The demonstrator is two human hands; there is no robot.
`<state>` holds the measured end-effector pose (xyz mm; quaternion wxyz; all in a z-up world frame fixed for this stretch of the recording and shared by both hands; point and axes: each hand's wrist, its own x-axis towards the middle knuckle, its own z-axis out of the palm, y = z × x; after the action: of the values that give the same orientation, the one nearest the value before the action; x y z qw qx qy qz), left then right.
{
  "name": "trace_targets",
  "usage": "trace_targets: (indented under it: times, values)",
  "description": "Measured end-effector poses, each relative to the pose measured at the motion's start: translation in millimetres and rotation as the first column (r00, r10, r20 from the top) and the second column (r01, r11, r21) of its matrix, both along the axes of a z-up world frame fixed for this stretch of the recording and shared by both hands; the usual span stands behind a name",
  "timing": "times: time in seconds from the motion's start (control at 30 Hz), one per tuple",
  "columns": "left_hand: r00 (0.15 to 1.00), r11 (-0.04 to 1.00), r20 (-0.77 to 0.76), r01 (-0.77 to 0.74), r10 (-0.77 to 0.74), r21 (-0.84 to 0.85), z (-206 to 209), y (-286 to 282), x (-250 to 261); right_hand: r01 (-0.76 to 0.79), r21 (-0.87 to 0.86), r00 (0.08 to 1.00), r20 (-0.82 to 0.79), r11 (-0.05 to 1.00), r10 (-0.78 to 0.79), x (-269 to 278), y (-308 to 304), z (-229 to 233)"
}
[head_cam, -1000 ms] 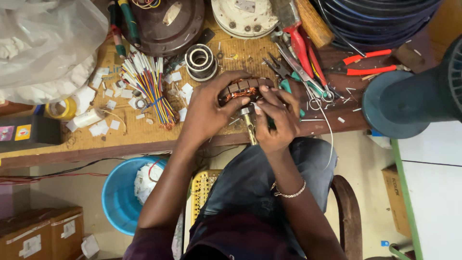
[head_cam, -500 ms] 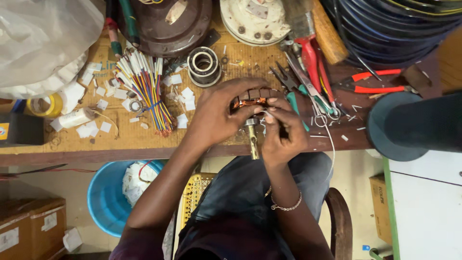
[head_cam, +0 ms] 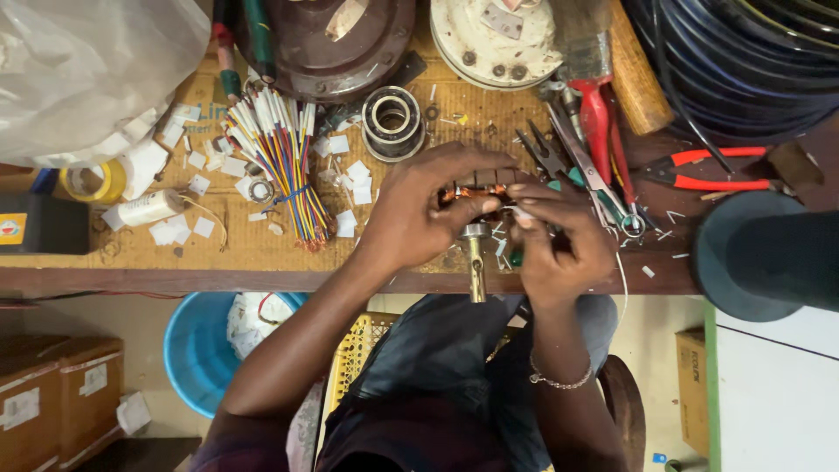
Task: The person sits at a cluttered workbench and repairs a motor stator. They cut small white insulating pieces with scissors, insert them into the stator slots, and use a screwdriver to adjust the copper windings. The person repeats this process for several slots throughout the clip.
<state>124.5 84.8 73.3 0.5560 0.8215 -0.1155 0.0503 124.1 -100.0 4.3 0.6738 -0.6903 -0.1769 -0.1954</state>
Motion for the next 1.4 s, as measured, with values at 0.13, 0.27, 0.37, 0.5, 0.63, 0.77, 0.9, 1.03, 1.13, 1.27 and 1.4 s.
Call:
trace_targets:
  times: [0.13,0.27,0.37,0.5,0.63,0.77,0.9,1.03,1.13,1.27,1.4]
  values:
    - [0.999,0.999,-0.031,0.021,-0.02,0.027,0.9,-0.9,-1.6,0.222,-0.31,0.966,0.202,0.924,-0.165,3.6,-12.8,19.1]
    - [1.0,1.0,-0.01,0.02,-0.019,0.023,2.2,-1.7,-1.1,0.197,-0.328,0.961,0.251,0.924,-0.115,5.5,-9.1,30.4]
    - [0.999,0.999,-0.036,0.011,-0.009,0.042,3.2,-1.8,-3.6,0.169,-0.365,0.96,0.273,0.916,-0.068,7.4,-12.0,41.3]
    - [1.0,0.999,-0.019,0.005,-0.005,0.037,5.4,-2.6,-3.6,0.127,-0.511,0.949,0.311,0.851,0.045,5.8,-20.7,58.5]
    - [0.999,0.999,0.017,0.032,-0.032,0.008,4.1,-4.9,-3.0,0.107,-0.554,0.968,0.246,0.826,0.04,-0.2,-22.8,67.5]
    - [0.999,0.999,0.035,0.034,-0.036,0.041,0.0,-6.3,-3.8,0.041,-0.472,0.99,0.136,0.881,0.027,-2.2,-25.0,65.7]
    - [0.997,0.999,0.073,0.035,-0.038,0.041,-2.2,-4.6,-5.4,0.001,-0.436,0.995,0.093,0.9,0.044,0.9,-29.0,58.4]
    - [0.998,0.998,0.035,0.045,-0.046,0.037,-0.7,-5.0,-3.5,-0.004,-0.422,0.992,0.115,0.906,0.058,3.4,-29.5,57.0]
    - [0.997,0.996,0.04,0.063,-0.065,0.067,-2.1,-4.4,-1.1,0.022,-0.459,0.983,0.172,0.888,0.065,3.2,-29.2,59.1]
    - [0.994,0.99,0.046,0.092,-0.097,0.107,-6.2,-0.5,-1.1,0.006,-0.455,0.988,0.141,0.891,0.065,3.0,-28.1,62.6]
    - [0.974,0.987,0.202,0.069,-0.098,0.146,-8.7,0.2,-3.0,0.002,-0.446,0.995,0.087,0.895,0.041,-0.6,-27.2,63.5]
